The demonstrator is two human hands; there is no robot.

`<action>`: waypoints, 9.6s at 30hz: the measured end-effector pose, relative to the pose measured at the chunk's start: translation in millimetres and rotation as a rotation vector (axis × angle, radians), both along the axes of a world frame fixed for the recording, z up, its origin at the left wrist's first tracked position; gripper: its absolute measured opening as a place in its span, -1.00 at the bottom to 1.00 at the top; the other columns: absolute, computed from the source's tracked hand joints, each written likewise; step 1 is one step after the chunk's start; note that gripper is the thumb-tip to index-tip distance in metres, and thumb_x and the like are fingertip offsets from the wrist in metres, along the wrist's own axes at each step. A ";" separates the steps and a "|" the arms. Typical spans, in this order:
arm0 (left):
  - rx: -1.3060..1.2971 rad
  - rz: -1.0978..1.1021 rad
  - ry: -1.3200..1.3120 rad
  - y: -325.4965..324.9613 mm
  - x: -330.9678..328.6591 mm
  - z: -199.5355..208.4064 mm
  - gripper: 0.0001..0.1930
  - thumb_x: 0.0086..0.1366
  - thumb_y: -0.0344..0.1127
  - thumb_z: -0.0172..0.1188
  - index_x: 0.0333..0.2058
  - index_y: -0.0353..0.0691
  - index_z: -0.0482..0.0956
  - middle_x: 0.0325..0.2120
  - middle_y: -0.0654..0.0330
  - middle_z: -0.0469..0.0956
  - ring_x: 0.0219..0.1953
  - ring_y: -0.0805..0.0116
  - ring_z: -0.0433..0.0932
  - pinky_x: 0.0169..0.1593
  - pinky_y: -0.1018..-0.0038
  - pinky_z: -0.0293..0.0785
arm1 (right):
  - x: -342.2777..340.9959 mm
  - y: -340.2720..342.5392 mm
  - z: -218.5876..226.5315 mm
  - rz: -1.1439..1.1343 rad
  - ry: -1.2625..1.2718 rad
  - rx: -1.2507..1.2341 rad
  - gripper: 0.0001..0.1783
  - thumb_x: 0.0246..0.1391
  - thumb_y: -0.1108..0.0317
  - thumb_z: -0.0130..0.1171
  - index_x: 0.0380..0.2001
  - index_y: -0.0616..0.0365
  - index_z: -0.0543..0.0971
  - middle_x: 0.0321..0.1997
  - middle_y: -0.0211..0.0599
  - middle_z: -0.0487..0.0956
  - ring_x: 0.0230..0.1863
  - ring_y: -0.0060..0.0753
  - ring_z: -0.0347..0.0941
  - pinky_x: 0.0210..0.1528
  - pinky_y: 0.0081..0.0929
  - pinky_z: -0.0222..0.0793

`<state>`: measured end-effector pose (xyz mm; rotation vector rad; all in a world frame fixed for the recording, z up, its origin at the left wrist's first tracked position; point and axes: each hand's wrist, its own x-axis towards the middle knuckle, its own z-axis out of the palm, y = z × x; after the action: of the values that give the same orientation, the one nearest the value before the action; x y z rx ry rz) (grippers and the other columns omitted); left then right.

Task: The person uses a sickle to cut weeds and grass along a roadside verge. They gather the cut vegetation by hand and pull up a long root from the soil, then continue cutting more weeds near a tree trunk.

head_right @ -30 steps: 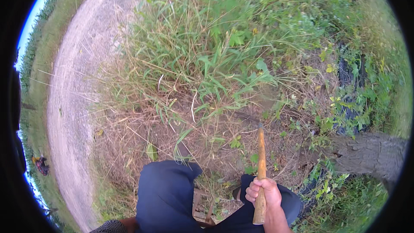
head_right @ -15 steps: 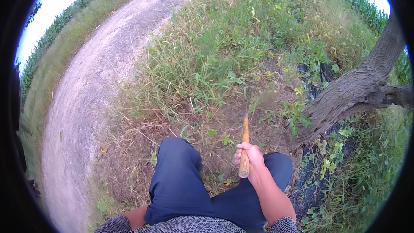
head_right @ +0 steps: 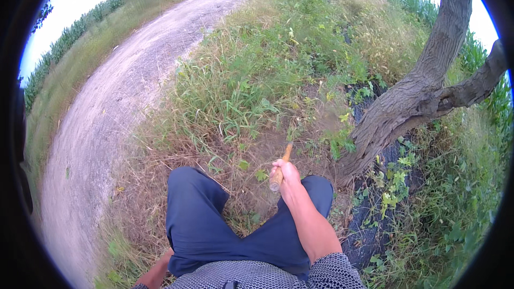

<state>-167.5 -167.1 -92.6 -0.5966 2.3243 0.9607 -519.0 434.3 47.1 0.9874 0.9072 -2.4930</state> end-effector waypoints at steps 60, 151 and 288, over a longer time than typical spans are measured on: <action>-0.151 -0.899 0.429 206.5 -425.8 204.0 -0.70 0.33 -0.15 0.41 -0.21 -0.25 0.56 -0.32 -0.01 0.64 -0.21 -0.12 0.70 -0.12 0.00 0.58 | -73.2 -193.4 -116.3 0.153 -0.196 0.544 -0.91 0.16 0.64 0.16 -0.32 0.27 0.46 -0.49 -0.30 0.50 -0.59 -0.46 0.41 -0.56 -0.45 0.42; -0.639 -1.353 -0.009 184.4 -672.1 -24.4 -0.14 0.20 0.38 0.36 0.12 -0.37 0.66 0.02 -0.09 0.72 0.13 -0.06 0.68 0.36 0.05 0.40 | -88.0 -141.3 -106.8 0.864 -0.006 0.797 -0.62 0.16 0.45 0.17 0.02 0.43 0.47 -0.34 -0.19 0.55 -0.43 -0.40 0.53 -0.45 -0.34 0.50; -0.580 -1.484 -0.157 29.9 -542.2 -44.4 -0.79 0.22 -0.32 0.34 -0.18 -0.12 0.83 -0.14 0.11 0.82 -0.05 0.09 0.81 -0.04 0.09 0.74 | -1.8 -226.5 -105.3 0.941 -0.093 0.613 -0.73 0.18 0.55 0.17 -0.06 0.39 0.44 -0.40 -0.29 0.49 -0.48 -0.41 0.48 -0.54 -0.46 0.45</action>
<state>-709.7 -137.2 -137.1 0.8074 2.0526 -0.4349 -520.8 207.8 -58.2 0.5824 1.6629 -1.3941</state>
